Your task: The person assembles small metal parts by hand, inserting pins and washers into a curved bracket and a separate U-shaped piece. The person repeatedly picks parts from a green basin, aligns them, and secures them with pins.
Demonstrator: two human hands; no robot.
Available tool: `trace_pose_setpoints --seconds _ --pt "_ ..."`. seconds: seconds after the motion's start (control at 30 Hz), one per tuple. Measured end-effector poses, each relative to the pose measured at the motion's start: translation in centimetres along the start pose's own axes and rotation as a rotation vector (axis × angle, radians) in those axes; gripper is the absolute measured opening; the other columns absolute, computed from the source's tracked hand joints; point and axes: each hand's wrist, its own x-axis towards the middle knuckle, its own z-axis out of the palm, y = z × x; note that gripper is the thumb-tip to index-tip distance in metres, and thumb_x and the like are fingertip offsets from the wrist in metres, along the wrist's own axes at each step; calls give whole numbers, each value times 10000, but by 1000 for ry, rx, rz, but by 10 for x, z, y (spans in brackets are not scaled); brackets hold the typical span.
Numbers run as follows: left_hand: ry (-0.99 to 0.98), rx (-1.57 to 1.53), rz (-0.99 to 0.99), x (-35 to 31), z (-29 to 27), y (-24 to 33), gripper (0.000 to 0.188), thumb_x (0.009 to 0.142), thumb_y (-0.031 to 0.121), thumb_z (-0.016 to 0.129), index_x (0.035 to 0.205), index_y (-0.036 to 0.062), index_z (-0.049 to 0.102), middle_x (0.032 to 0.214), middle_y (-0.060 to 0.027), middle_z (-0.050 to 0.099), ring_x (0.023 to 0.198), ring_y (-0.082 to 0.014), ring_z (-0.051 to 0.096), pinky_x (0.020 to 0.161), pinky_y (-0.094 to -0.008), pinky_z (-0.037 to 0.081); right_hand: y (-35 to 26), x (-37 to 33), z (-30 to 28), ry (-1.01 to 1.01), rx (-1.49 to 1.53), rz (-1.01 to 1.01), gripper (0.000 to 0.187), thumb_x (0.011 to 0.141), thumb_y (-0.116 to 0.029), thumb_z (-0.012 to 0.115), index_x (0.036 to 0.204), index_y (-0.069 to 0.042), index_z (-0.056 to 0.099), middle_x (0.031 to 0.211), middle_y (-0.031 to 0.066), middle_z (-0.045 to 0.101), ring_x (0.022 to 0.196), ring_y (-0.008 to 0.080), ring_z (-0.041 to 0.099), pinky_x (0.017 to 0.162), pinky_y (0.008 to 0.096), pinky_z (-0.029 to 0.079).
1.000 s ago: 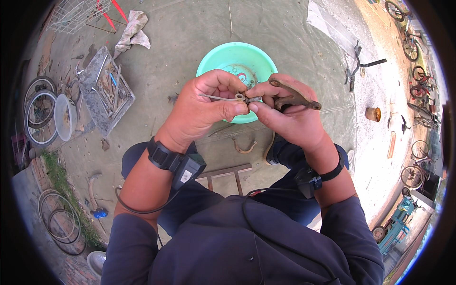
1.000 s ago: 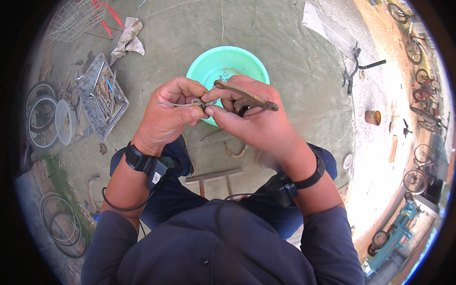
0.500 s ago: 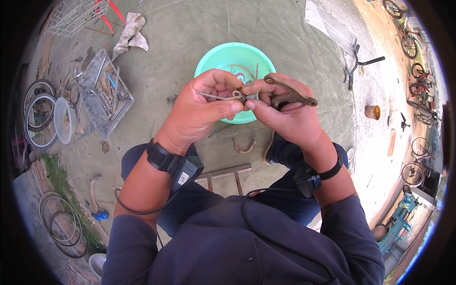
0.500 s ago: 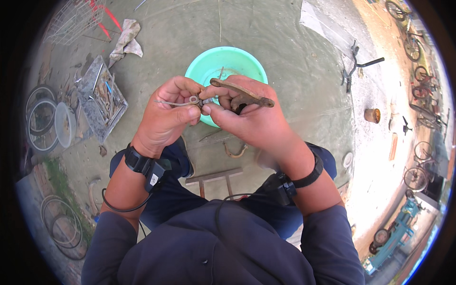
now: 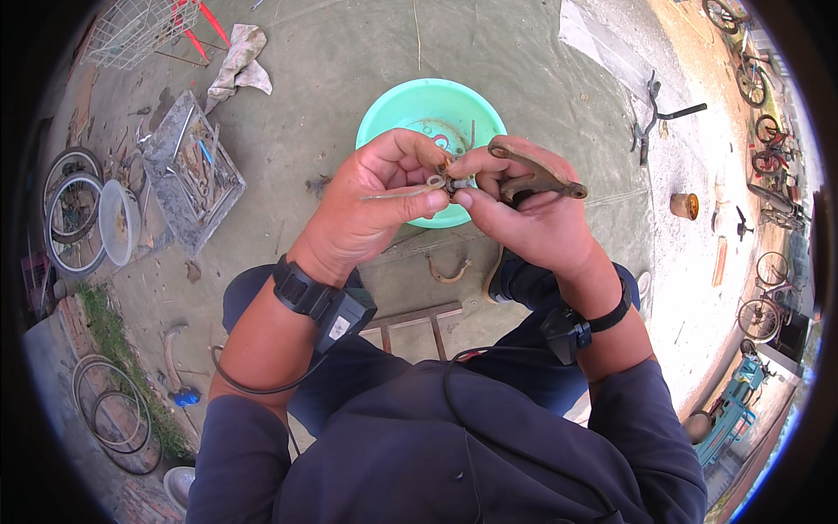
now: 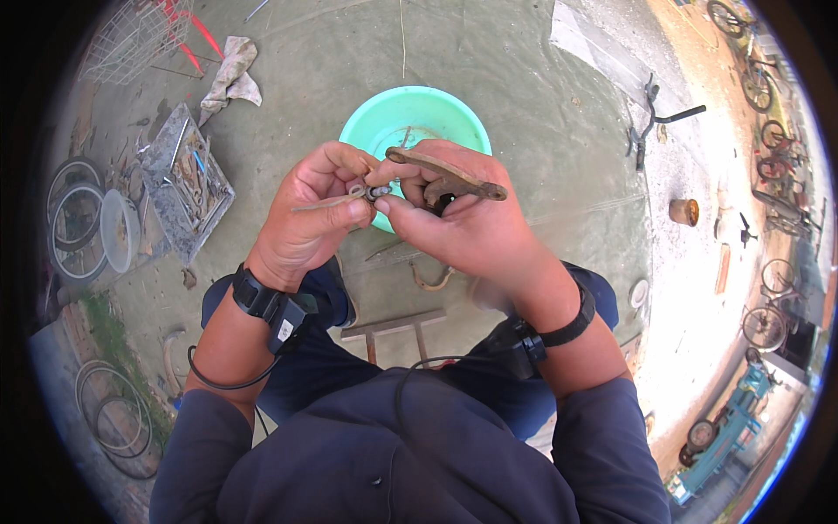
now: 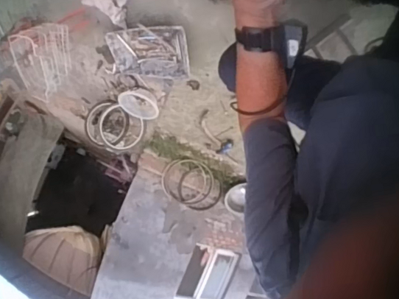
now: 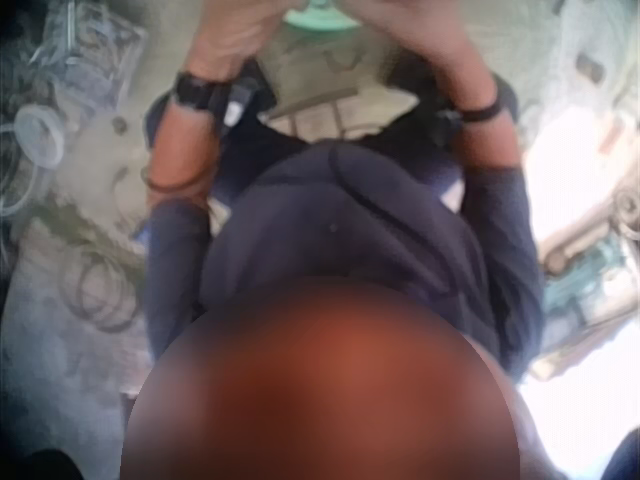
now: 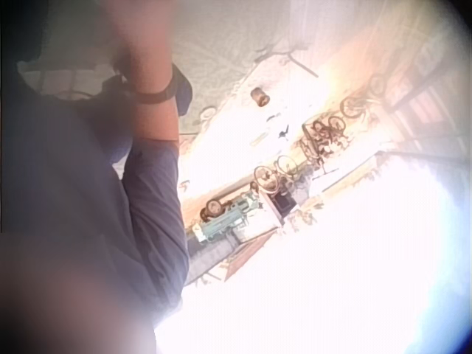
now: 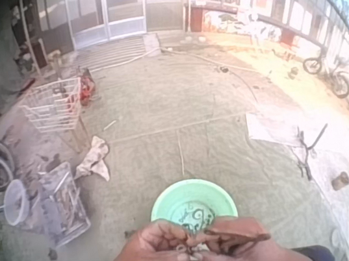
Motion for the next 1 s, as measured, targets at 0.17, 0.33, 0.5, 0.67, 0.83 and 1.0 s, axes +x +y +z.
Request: trace_pose_setpoints --seconds 0.17,0.33,0.5,0.67,0.83,1.0 --pt "18 5 2 0 -2 -2 277 863 -31 711 1100 61 602 1125 -38 636 1067 -141 609 961 -304 480 0 -1 -3 -25 -3 -14 278 793 96 700 1059 14 691 689 -37 467 592 39 413 559 234 342" --pt "7 2 10 0 -2 0 266 862 -26 713 1087 63 601 1100 -48 645 1043 -148 622 937 -314 497 0 -3 -3 7 110 -1 413 815 67 656 1217 -25 630 789 -19 522 668 67 450 597 218 368" --pt "28 78 69 1 -1 0 277 875 70 722 1112 67 580 1049 -60 639 950 -153 639 728 -255 489 -7 -1 -10 53 176 84 362 887 -51 535 1241 23 552 842 13 534 728 87 471 662 229 390" --pt "44 64 71 1 -4 3 270 874 63 719 1107 73 583 1048 -60 640 943 -155 641 727 -255 486 -6 6 -20 5 0 103 402 960 -37 469 1356 24 494 906 31 566 805 106 537 704 239 436" --pt "49 44 67 1 -5 3 260 875 44 714 1099 71 586 1047 -63 646 948 -161 652 737 -258 490 -5 3 -25 -53 -167 136 394 1031 -65 470 1420 -4 462 955 42 614 844 105 591 717 242 480" --pt "43 20 65 1 -5 4 237 881 16 704 1085 56 589 1051 -68 657 965 -167 666 760 -263 499 -8 0 -25 -43 -71 155 357 1036 -92 492 1382 -8 489 995 57 646 848 102 616 709 228 490"
